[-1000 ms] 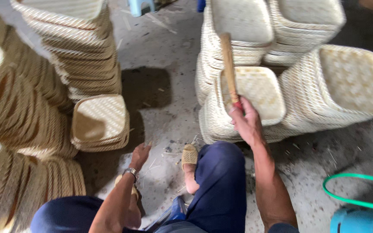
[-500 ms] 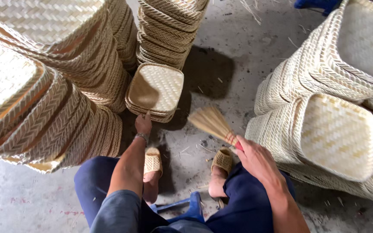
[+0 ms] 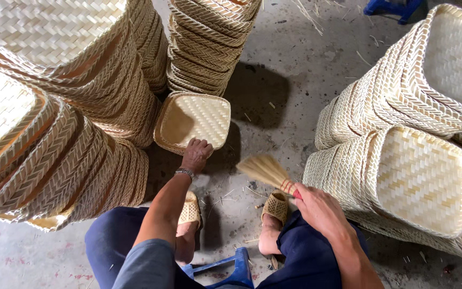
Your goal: The person uses a small broom to sweep the inside and outside surfaces of woven baskets one at a time, then places them onto stacks.
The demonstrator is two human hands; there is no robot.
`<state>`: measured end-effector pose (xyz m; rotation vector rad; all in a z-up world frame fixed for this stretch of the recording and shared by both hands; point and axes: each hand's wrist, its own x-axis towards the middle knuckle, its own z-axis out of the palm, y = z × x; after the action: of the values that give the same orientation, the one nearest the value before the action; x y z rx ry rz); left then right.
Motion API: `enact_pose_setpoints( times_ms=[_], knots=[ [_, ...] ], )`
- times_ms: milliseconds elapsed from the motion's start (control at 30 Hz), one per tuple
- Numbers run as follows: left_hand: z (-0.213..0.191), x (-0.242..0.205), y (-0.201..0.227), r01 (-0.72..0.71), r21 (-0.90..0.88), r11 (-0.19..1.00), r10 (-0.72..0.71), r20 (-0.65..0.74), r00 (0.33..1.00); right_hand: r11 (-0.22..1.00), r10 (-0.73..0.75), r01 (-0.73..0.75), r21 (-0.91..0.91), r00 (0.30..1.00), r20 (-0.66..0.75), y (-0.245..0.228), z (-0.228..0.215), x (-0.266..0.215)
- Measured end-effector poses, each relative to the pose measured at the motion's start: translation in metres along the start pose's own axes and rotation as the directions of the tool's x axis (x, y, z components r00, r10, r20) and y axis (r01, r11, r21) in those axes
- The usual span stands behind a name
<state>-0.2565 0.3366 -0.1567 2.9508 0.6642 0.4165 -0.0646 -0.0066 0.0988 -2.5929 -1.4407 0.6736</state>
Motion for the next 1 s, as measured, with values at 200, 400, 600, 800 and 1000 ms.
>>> enact_pose_setpoints(
  times_ms=[200,400,600,800,1000],
  knots=[
    [-0.045,0.017,0.068,-0.135,-0.087,0.987,0.131,-0.050,0.990,0.966,0.194,-0.137,0.217,0.944,-0.268,0.001,-0.006,0.004],
    [-0.143,-0.025,0.198,-0.388,-0.007,0.922,0.384,-0.120,0.915,0.886,0.267,0.050,0.462,0.759,-0.593,0.011,-0.006,0.019],
    [-0.208,-0.058,0.249,-0.570,-0.153,0.808,0.531,-0.230,0.815,0.665,0.422,0.179,0.725,0.711,-0.562,0.010,0.000,0.006],
    [-0.213,-0.057,0.190,0.035,-0.108,0.994,-0.069,-0.331,0.941,0.679,0.334,0.241,0.694,0.740,-0.584,0.026,-0.009,-0.021],
    [-0.161,-0.059,0.100,0.330,-0.937,-0.112,-0.367,0.348,0.863,0.601,0.177,0.387,0.699,0.789,-0.589,0.026,-0.001,-0.031]
  ],
)
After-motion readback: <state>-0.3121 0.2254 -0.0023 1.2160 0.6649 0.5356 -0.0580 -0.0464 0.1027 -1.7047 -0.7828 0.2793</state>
